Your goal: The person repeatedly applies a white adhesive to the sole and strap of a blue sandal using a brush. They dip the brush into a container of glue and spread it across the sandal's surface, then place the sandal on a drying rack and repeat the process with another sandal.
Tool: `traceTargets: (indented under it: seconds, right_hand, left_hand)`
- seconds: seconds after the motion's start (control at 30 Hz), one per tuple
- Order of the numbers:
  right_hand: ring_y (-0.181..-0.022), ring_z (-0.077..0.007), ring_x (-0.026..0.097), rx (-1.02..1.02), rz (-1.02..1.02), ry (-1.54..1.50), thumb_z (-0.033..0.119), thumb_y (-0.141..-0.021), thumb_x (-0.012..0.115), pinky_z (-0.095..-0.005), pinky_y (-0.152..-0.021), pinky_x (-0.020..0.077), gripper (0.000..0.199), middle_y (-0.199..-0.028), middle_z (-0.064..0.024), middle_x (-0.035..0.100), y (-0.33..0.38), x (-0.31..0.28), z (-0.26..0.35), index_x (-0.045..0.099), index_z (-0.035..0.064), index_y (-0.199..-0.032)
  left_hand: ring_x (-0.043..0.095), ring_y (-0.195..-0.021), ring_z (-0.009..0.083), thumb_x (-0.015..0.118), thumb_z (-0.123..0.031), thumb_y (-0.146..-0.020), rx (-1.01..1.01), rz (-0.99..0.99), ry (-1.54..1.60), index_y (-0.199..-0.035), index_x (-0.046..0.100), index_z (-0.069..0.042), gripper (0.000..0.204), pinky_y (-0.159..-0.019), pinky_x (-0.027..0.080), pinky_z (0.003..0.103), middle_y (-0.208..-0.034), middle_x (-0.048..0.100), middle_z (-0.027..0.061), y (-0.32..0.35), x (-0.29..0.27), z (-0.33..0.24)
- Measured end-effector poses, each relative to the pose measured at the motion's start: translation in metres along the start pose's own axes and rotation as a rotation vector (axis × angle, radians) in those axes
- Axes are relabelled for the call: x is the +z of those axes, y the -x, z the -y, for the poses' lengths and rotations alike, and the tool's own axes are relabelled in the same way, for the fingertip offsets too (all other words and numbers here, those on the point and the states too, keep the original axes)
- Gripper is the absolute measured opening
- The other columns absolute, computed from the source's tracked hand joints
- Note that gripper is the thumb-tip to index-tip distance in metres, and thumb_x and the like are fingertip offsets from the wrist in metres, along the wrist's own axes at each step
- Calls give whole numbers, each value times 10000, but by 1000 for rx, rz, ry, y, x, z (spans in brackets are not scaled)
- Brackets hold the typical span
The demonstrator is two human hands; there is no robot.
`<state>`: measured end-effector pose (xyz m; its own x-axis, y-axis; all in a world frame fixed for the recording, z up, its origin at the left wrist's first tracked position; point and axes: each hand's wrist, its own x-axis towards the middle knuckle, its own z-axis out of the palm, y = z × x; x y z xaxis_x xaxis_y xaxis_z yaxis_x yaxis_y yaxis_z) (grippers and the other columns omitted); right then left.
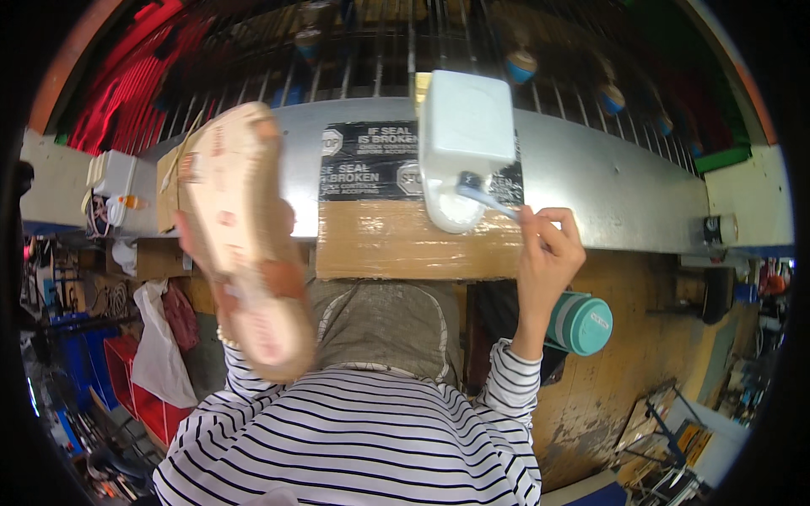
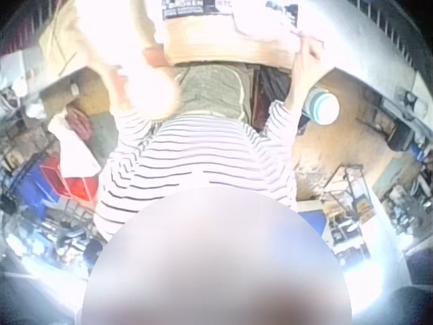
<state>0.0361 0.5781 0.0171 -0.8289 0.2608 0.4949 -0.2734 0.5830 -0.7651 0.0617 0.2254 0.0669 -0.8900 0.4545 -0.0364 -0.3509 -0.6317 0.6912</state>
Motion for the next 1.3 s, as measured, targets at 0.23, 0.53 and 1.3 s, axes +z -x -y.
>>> traceTargets:
  seconds: [0.23,0.53,1.3]
  right_hand:
    - [-740,-125,436,-398,43,-263,360,-586,878,-253,-642,351,411,-879,2,457,-24,5,84,816,115,-910]
    - [-820,-169,446,-528,24,-132,400,-656,847,-292,-695,349,435,-894,-28,446,-36,5,112,782,41,-893]
    - [-790,-159,428,-611,110,-285,522,-712,824,-284,-665,342,511,-947,-40,423,-48,-9,83,765,49,-894]
  left_hand:
    - [578,-1142,250,834,-532,-702,171,-232,-82,-1351,349,-28,954,-1001,476,383,-1215,580,166,-9,52,50]
    - [576,-1168,185,921,-633,-525,198,-267,-336,-1408,429,42,1216,-1020,454,349,-1311,585,108,-10,74,53]
    - [698,-1026,234,890,-720,-448,513,139,-851,-1522,237,88,1494,-926,527,325,-1164,687,152,-34,68,48]
